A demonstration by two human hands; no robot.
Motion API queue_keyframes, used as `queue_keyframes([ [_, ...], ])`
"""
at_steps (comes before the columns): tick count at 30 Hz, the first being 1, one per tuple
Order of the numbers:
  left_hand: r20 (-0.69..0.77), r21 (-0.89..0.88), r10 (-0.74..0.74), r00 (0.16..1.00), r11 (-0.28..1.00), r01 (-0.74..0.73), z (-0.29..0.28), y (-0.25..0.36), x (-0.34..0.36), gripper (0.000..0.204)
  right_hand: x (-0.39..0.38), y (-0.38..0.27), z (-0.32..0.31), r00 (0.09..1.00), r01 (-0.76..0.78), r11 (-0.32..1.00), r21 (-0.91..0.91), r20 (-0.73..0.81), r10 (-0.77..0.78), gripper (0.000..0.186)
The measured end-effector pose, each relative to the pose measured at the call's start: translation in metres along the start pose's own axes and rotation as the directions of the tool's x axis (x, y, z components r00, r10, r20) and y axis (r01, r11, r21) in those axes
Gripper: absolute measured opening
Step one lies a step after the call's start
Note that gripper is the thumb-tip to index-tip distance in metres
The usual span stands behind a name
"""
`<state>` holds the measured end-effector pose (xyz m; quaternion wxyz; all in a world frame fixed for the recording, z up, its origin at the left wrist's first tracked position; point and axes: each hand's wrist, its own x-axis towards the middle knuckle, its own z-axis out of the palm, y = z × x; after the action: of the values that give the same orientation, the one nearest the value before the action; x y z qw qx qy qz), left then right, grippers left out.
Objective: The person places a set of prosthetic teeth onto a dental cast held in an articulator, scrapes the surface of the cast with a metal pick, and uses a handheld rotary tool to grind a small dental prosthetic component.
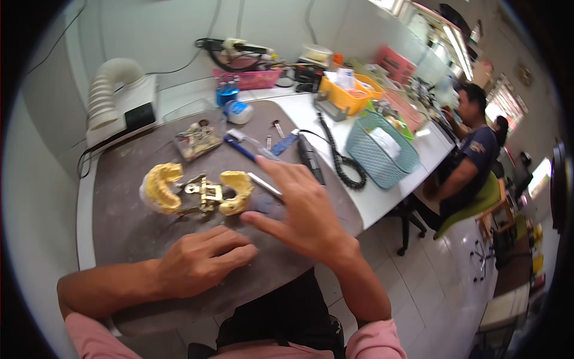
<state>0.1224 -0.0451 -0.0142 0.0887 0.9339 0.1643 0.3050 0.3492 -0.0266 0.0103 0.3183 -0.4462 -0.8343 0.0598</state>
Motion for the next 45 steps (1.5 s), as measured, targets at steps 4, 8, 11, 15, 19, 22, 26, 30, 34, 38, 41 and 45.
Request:
queue_keyframes([
  [4, -0.060, -0.032, 0.081, 0.995, 0.996, -0.083, -0.004, -0.001, 0.001, 0.035, 0.019, 0.003, 0.017, 0.988, -0.013, 1.000, -0.004, 0.151, 0.014, 0.088],
  [8, -0.112, -0.007, 0.145, 0.983, 0.989, -0.147, -0.005, 0.002, 0.008, 0.031, 0.016, 0.006, 0.022, 0.989, 0.013, 0.998, 0.066, 0.146, -0.022, 0.079],
  [11, -0.145, -0.029, 0.135, 0.980, 0.990, -0.141, -0.005, 0.001, 0.006, 0.028, 0.018, 0.008, 0.024, 0.987, -0.040, 0.993, 0.111, 0.159, 0.022, 0.070],
  [15, -0.310, -0.162, -0.020, 0.950, 0.986, -0.033, -0.005, 0.003, 0.005, 0.022, 0.019, 0.003, 0.024, 0.993, -0.025, 0.990, 0.137, 0.117, 0.009, 0.064],
  [19, -0.304, -0.235, -0.129, 0.944, 0.970, 0.057, -0.020, 0.002, 0.011, 0.032, 0.013, -0.005, 0.019, 0.998, -0.029, 0.983, 0.182, 0.068, 0.017, 0.062],
  [22, -0.342, -0.459, -0.291, 0.894, 0.881, 0.112, -0.025, 0.007, 0.008, 0.029, 0.010, -0.011, 0.016, 0.999, -0.044, 0.946, 0.320, 0.032, 0.036, 0.059],
  [26, -0.384, -0.639, -0.449, 0.807, 0.760, 0.119, -0.037, 0.010, 0.013, 0.021, 0.003, -0.018, 0.004, 0.999, 0.021, 0.902, 0.432, -0.054, 0.003, 0.063],
  [30, -0.369, -0.702, -0.576, 0.730, 0.687, 0.188, -0.043, 0.011, 0.014, 0.019, 0.004, -0.023, -0.006, 0.996, 0.063, 0.887, 0.457, -0.081, -0.029, 0.068],
  [34, -0.346, -0.772, -0.660, 0.667, 0.604, 0.197, -0.042, 0.001, 0.013, 0.024, 0.006, -0.023, -0.007, 0.999, 0.025, 0.849, 0.528, -0.048, 0.000, 0.067],
  [38, -0.328, -0.816, -0.694, 0.641, 0.550, 0.178, -0.038, -0.002, 0.015, 0.026, 0.004, -0.022, 0.001, 0.997, -0.031, 0.752, 0.659, -0.034, 0.071, 0.067],
  [41, -0.312, -0.850, -0.711, 0.630, 0.506, 0.150, -0.031, -0.003, 0.014, 0.027, -0.002, -0.021, 0.007, 0.995, 0.019, 0.767, 0.642, -0.087, 0.048, 0.064],
  [45, -0.261, -0.829, -0.717, 0.646, 0.509, 0.230, -0.022, -0.002, 0.017, 0.026, -0.011, -0.014, 0.014, 0.983, 0.087, 0.749, 0.657, -0.178, 0.041, 0.061],
])
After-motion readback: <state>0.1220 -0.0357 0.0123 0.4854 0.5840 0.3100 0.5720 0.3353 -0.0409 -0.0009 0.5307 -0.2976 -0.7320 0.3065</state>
